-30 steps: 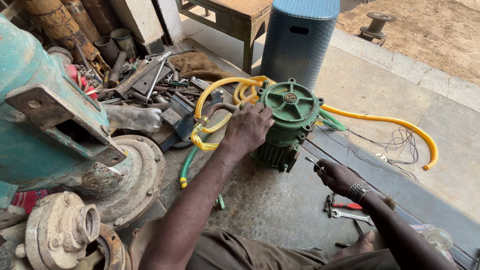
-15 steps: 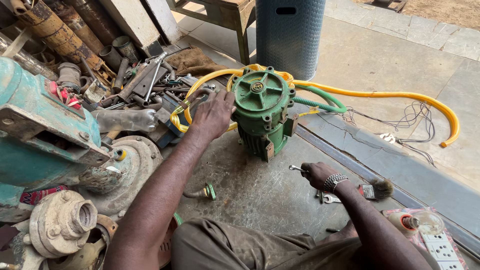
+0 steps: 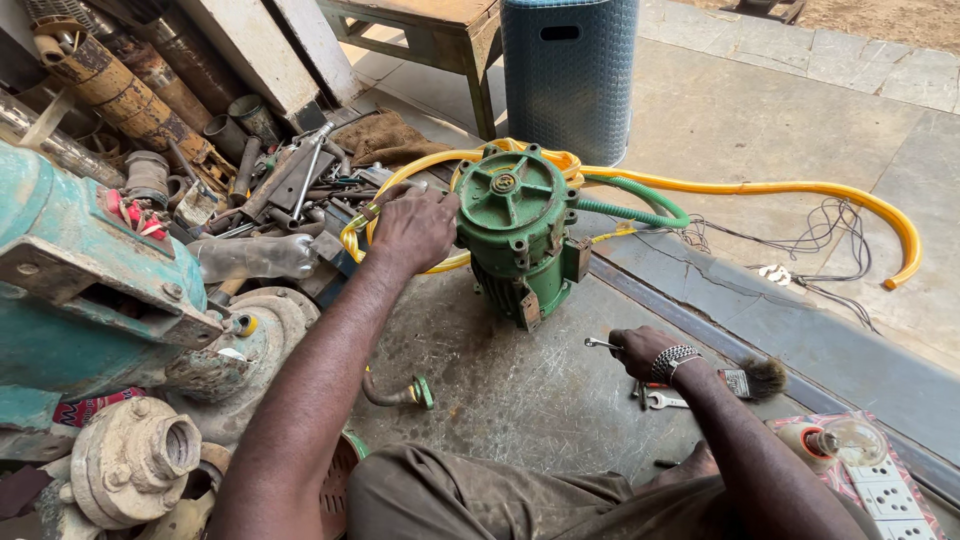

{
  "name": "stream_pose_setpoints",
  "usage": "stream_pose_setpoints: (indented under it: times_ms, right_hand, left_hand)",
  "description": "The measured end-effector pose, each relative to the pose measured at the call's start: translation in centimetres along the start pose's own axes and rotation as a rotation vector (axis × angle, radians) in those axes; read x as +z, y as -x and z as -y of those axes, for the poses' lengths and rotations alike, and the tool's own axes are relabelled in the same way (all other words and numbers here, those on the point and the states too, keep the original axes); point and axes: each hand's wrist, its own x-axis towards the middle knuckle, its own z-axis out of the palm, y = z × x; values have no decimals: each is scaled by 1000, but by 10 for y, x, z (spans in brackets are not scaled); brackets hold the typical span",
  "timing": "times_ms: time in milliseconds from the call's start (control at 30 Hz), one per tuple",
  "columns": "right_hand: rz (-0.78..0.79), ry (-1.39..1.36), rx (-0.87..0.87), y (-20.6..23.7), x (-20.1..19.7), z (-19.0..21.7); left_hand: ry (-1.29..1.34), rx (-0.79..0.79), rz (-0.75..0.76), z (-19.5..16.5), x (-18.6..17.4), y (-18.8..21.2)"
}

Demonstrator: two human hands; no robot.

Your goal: The person sits on the ground servicing a green water pump motor. They use a wrench to loosen bolts on the pump housing, remove the end cover to expose the cooling fan, reposition the pump, and squeeze lubricant from a tube onto the fan and motor parts while turning the fan by hand.

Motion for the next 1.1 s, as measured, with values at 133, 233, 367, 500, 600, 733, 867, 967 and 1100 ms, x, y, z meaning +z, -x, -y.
stream_pose_setpoints:
  times_ms: [133, 233, 367, 500, 600, 733, 867, 967, 1100]
  right_hand:
    - [-7, -72, 167, -5, -7, -14]
    - [-68, 49, 297, -2, -8, -31]
    - [-74, 24, 493, 0, -7, -40]
    - [-6, -23, 582, -3, -5, -41]
    - [13, 31, 509, -7, -7, -40]
    - [-49, 24, 437, -14, -18, -34]
    - [-154, -3, 313, -15, -31, -24]
    - [-179, -15, 273, -12, -31, -20]
    - [-97, 48, 253, -8, -25, -28]
  left_hand:
    - [24, -139, 292, -2, -8, -11]
    - [-25, -89, 225, -1, -11, -13]
    - [-44, -81, 228, -1, -15, -12]
    - [-31, -132, 401, 0, -17, -20]
    - [-38, -94, 261, 0, -17, -25]
    - [-139, -78, 378, -2, -20, -29]
    - [-120, -64, 384, -3, -25, -33]
    - [-131, -70, 406, -1, -29, -35]
    - [-90, -77, 368, 1, -29, -36]
